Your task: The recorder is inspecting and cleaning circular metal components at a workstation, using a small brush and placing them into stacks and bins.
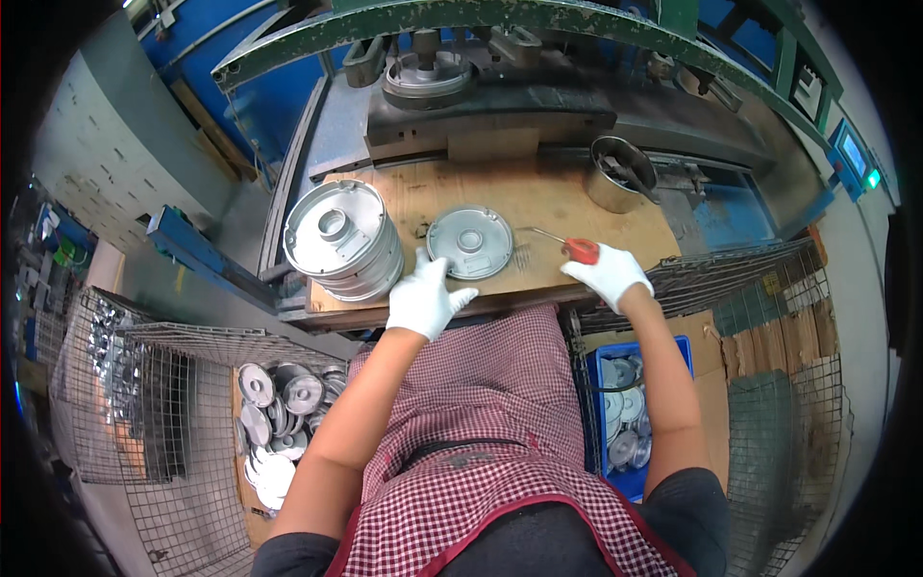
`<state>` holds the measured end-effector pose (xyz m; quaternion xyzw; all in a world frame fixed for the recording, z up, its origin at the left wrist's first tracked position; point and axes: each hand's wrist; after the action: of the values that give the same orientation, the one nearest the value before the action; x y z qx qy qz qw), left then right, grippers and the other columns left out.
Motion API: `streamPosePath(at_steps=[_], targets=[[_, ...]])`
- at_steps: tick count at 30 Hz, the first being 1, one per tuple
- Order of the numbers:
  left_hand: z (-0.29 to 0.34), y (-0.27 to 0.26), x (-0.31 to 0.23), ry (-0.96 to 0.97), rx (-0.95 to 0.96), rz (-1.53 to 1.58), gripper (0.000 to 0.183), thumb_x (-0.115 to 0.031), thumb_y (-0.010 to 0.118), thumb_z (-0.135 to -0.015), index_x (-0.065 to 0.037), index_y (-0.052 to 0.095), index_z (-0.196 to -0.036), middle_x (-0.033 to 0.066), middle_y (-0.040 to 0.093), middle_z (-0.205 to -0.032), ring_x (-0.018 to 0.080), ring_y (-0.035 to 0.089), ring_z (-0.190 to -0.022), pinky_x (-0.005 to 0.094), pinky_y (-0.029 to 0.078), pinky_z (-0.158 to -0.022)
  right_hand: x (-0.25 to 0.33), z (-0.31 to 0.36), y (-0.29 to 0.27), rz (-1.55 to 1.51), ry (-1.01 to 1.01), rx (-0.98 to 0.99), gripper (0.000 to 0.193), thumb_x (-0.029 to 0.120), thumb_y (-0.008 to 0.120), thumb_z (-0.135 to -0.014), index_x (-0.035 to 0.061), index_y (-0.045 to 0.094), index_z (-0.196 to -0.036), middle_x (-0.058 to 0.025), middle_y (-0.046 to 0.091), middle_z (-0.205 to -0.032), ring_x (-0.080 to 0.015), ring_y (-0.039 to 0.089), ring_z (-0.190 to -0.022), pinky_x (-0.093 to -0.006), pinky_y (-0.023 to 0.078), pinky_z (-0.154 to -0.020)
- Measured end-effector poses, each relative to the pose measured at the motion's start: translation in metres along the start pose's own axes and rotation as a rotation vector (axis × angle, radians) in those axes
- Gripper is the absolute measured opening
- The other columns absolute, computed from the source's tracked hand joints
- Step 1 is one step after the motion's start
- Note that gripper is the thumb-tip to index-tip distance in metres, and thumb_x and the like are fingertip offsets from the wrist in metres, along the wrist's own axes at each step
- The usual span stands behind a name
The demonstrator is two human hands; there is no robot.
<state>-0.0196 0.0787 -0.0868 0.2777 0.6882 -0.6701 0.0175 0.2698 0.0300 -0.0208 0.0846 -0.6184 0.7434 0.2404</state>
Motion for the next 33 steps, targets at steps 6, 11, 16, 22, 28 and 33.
streamPosePath(at_steps=[6, 11, 16, 22, 28, 33], targets=[[-0.002, 0.012, 0.005, 0.012, -0.047, 0.010, 0.047, -0.045, 0.072, -0.080, -0.007, 0.060, -0.106, 0.0201, 0.052, -0.123, 0.0352, 0.066, -0.089, 0.0435, 0.054, -0.076, 0.018, -0.043, 0.026, 0.151, 0.031, -0.030, 0.064, 0.059, 0.057, -0.081, 0.0075, 0.065, -0.117, -0.0206, 0.066, -0.114, -0.0378, 0.062, -0.105, -0.0418, 0.049, -0.091], [0.000, 0.011, 0.003, 0.013, -0.062, -0.016, 0.047, -0.046, 0.071, -0.081, -0.006, 0.059, -0.104, 0.0206, 0.050, -0.125, 0.0352, 0.067, -0.084, 0.0439, 0.054, -0.073, 0.065, -0.047, 0.041, 0.183, -0.056, 0.029, 0.064, 0.059, 0.055, -0.082, 0.0052, 0.065, -0.114, -0.0206, 0.066, -0.113, -0.0376, 0.063, -0.105, -0.0430, 0.049, -0.090], [0.000, 0.011, 0.004, 0.018, -0.065, 0.000, 0.047, -0.046, 0.071, -0.080, -0.006, 0.059, -0.101, 0.0208, 0.050, -0.125, 0.0348, 0.067, -0.083, 0.0445, 0.054, -0.072, 0.099, -0.041, 0.040, 0.209, -0.101, 0.102, 0.061, 0.059, 0.054, -0.082, 0.0094, 0.065, -0.116, -0.0203, 0.067, -0.112, -0.0378, 0.064, -0.102, -0.0439, 0.049, -0.090], [-0.002, 0.016, 0.008, 0.013, -0.093, 0.013, 0.045, -0.046, 0.071, -0.080, -0.007, 0.060, -0.101, 0.0205, 0.051, -0.125, 0.0349, 0.067, -0.084, 0.0444, 0.054, -0.072, 0.073, -0.013, 0.025, 0.274, -0.101, 0.119, 0.060, 0.058, 0.054, -0.084, 0.0101, 0.064, -0.118, -0.0204, 0.067, -0.111, -0.0380, 0.064, -0.101, -0.0435, 0.049, -0.090], [-0.003, 0.015, 0.006, 0.025, -0.107, 0.004, 0.045, -0.045, 0.073, -0.079, -0.007, 0.061, -0.099, 0.0184, 0.053, -0.122, 0.0341, 0.067, -0.085, 0.0434, 0.054, -0.072, 0.007, 0.016, -0.006, 0.366, 0.025, 0.065, 0.064, 0.059, 0.056, -0.083, 0.0036, 0.063, -0.115, -0.0221, 0.067, -0.108, -0.0391, 0.064, -0.100, -0.0439, 0.049, -0.088], [0.001, 0.025, 0.016, -0.003, -0.247, 0.147, 0.046, -0.040, 0.082, -0.067, -0.006, 0.062, -0.093, 0.0137, 0.062, -0.111, 0.0332, 0.067, -0.084, 0.0416, 0.054, -0.073, -0.020, 0.035, -0.028, -0.001, 0.087, -0.243, 0.059, 0.056, 0.066, -0.079, 0.0111, 0.065, -0.117, -0.0165, 0.068, -0.110, -0.0350, 0.065, -0.099, -0.0392, 0.051, -0.086]])
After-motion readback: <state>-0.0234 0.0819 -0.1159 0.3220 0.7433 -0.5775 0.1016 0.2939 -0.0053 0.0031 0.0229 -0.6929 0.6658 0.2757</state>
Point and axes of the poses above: each hand's wrist, its own z-axis away from the middle knuckle, its own y-axis out of the palm, x = y × z
